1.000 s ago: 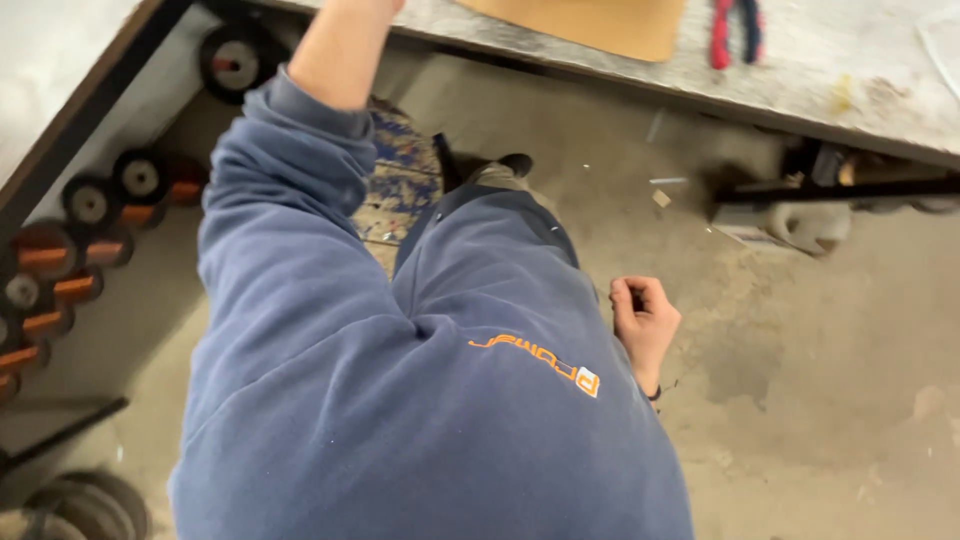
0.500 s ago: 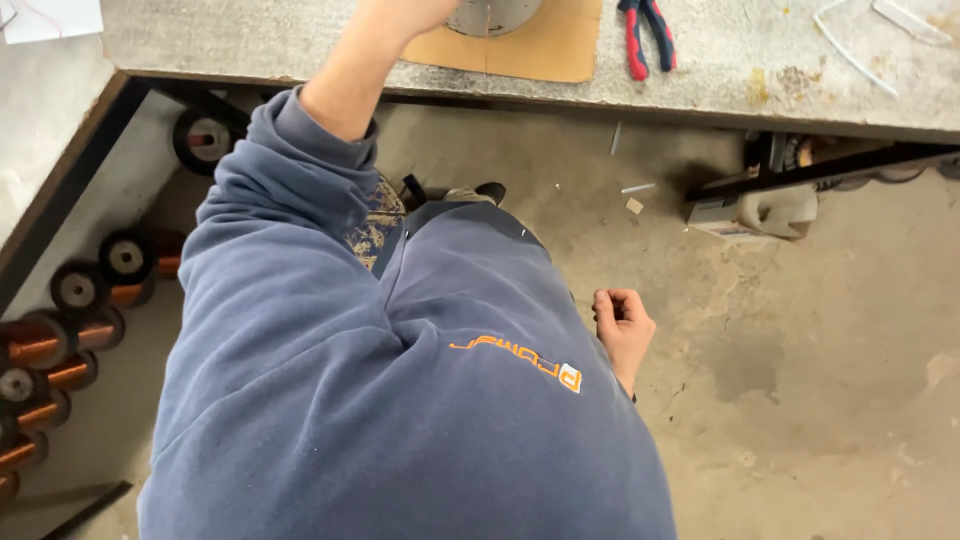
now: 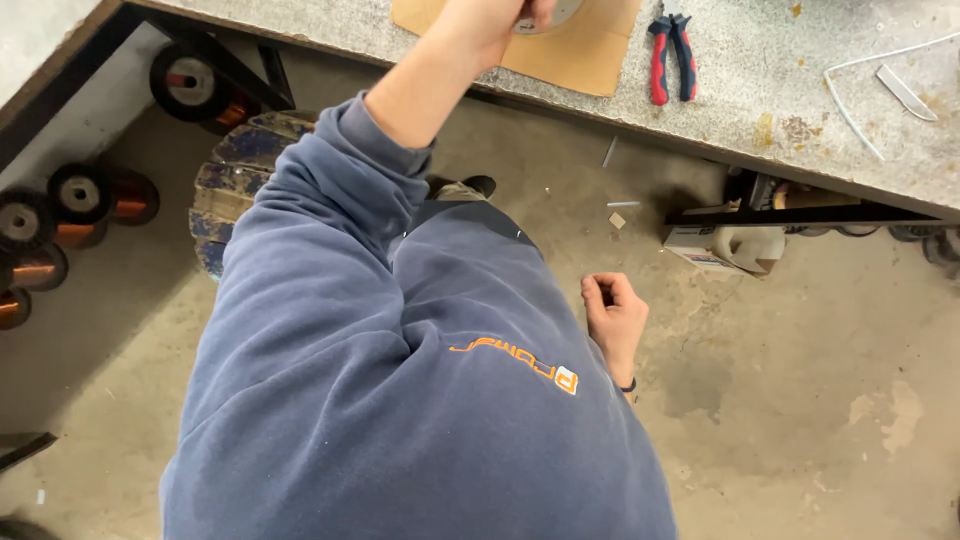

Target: The person ties white zip ties around a copper-wound coil on a workbench, then retrieves more zip ties from a cardboard tube and continues securing the coil. The person uses hands to thread and tighten the zip ties around the copper windings.

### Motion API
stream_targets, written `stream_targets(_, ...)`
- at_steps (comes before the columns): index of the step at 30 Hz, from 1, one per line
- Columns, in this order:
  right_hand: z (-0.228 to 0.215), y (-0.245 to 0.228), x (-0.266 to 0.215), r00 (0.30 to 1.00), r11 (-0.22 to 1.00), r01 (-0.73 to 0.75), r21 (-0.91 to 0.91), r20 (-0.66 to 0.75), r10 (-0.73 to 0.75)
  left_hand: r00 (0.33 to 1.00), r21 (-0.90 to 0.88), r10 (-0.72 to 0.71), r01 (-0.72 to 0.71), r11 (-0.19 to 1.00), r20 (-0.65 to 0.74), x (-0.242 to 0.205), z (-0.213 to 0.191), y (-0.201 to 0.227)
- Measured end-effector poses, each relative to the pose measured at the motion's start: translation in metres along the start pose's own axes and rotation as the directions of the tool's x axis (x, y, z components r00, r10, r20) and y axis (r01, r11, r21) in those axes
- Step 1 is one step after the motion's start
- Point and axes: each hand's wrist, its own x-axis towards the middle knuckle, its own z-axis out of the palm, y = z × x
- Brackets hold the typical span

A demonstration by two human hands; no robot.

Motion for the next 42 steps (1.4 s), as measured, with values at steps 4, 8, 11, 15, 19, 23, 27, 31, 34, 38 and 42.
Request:
stream_targets(4, -0.003, 0.004, -0.004, 0.998, 0.998, -0.068, 0.007, -0.014, 0.068, 0.998, -0.042, 0.018, -0.020, 0.999, -0.058, -0.048, 0.055, 0.065)
stream_targets(8, -0.005, 0.009, -0.004, 0.990, 0.991, -0.135, 0.021, -0.039, 0.136, 0.995, -0.066, -0.052, 0.047, 0.997, -0.083, -0.089, 0.075, 0.115)
stream_targets(11, -0.005, 0.013, 0.005, 0.995, 0.995, -0.094, -0.027, -0.012, 0.094, 0.993, -0.090, -0.104, 0.100, 0.991, -0.046, -0.089, 0.064, 0.114)
stream_targets(15, -0.006, 0.002, 0.021, 0.999, 0.994, -0.031, -0.107, 0.024, 0.034, 0.980, -0.127, -0.200, 0.197, 0.972, -0.015, -0.049, 0.032, 0.077)
stream_targets(19, -0.005, -0.018, 0.048, 0.997, 0.986, 0.051, -0.161, 0.062, -0.041, 0.988, -0.223, -0.127, 0.143, 0.964, 0.086, -0.003, 0.009, 0.029)
stream_targets(23, -0.002, -0.050, 0.092, 0.985, 0.963, 0.166, -0.213, 0.070, -0.155, 0.999, -0.105, -0.002, 0.007, 0.994, 0.054, -0.025, 0.062, 0.093)
stream_targets(27, -0.008, -0.077, 0.153, 0.974, 0.938, 0.224, -0.266, 0.069, -0.214, 0.994, 0.184, 0.095, -0.082, 0.979, -0.062, -0.067, 0.076, 0.092)
stream_targets(31, -0.012, -0.078, 0.232, 0.928, 0.837, 0.371, -0.401, 0.123, -0.352, 0.999, 0.391, 0.009, 0.005, 0.920, -0.035, -0.100, 0.065, 0.107)
stream_targets(34, -0.021, -0.058, 0.304, 0.918, 0.770, 0.388, -0.506, 0.133, -0.375, 0.998, 0.511, 0.029, -0.057, 0.858, 0.061, -0.109, 0.041, 0.086)
stream_targets(38, -0.029, -0.005, 0.383, 0.910, 0.692, 0.387, -0.609, 0.131, -0.394, 0.978, 0.583, -0.026, -0.103, 0.806, 0.209, -0.123, 0.024, 0.069)
stream_targets(42, -0.040, 0.028, 0.412, 0.877, 0.565, 0.426, -0.706, 0.170, -0.449, 0.961, 0.545, -0.107, -0.052, 0.837, 0.256, -0.131, 0.019, 0.053)
